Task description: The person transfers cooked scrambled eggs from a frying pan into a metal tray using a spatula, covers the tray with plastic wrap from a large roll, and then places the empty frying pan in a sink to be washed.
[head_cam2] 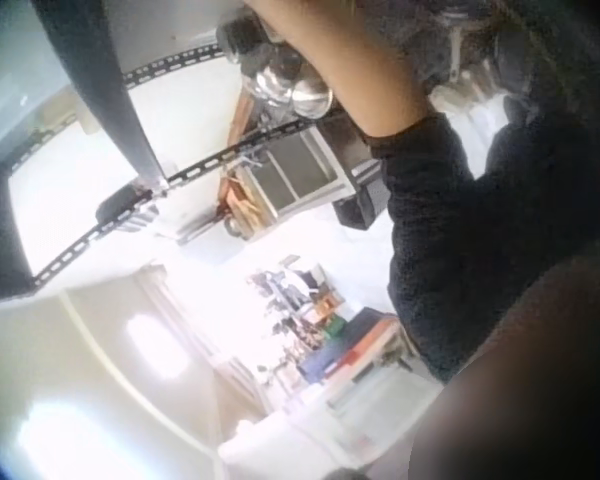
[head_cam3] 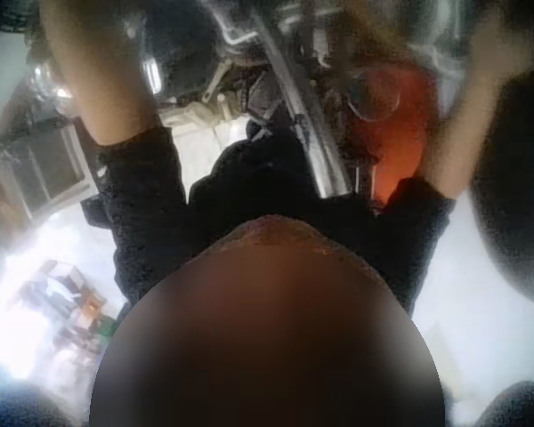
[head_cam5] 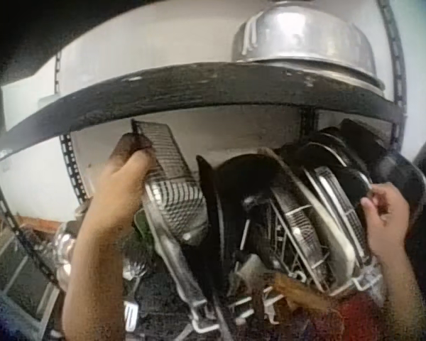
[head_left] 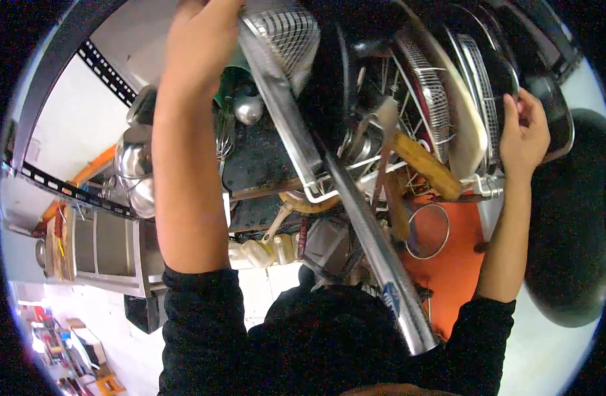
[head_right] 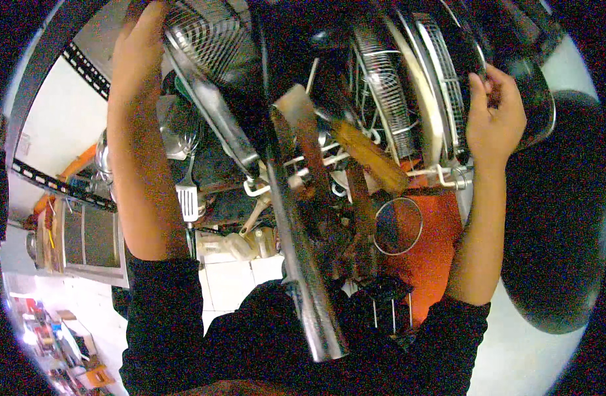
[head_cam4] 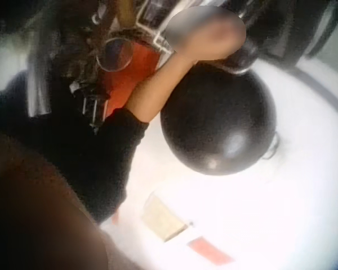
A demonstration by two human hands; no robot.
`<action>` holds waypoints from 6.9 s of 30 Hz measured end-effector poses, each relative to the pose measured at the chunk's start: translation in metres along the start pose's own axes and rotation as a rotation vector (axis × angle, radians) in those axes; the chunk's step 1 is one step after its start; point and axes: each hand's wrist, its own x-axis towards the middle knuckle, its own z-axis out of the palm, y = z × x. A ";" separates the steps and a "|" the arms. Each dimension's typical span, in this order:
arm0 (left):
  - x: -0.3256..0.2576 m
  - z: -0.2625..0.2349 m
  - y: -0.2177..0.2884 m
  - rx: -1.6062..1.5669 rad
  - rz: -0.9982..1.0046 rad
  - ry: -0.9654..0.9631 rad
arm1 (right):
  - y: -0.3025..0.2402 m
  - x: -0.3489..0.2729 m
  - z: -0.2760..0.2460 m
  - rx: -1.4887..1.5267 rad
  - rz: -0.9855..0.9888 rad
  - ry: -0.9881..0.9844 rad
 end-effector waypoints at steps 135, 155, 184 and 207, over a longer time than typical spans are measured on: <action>-0.183 -0.187 -0.042 -1.406 0.173 -0.090 | -0.080 -0.162 -0.134 -0.173 -0.283 0.503; -0.259 -0.288 0.204 1.359 1.014 0.008 | -0.100 -0.074 -0.173 1.585 0.677 0.421; -0.729 -0.644 0.449 2.359 -0.164 -0.096 | -0.671 -0.505 0.004 1.440 0.734 -1.702; -0.735 -0.981 0.325 2.115 -0.519 0.577 | -1.302 -0.596 -0.023 1.542 0.132 -2.705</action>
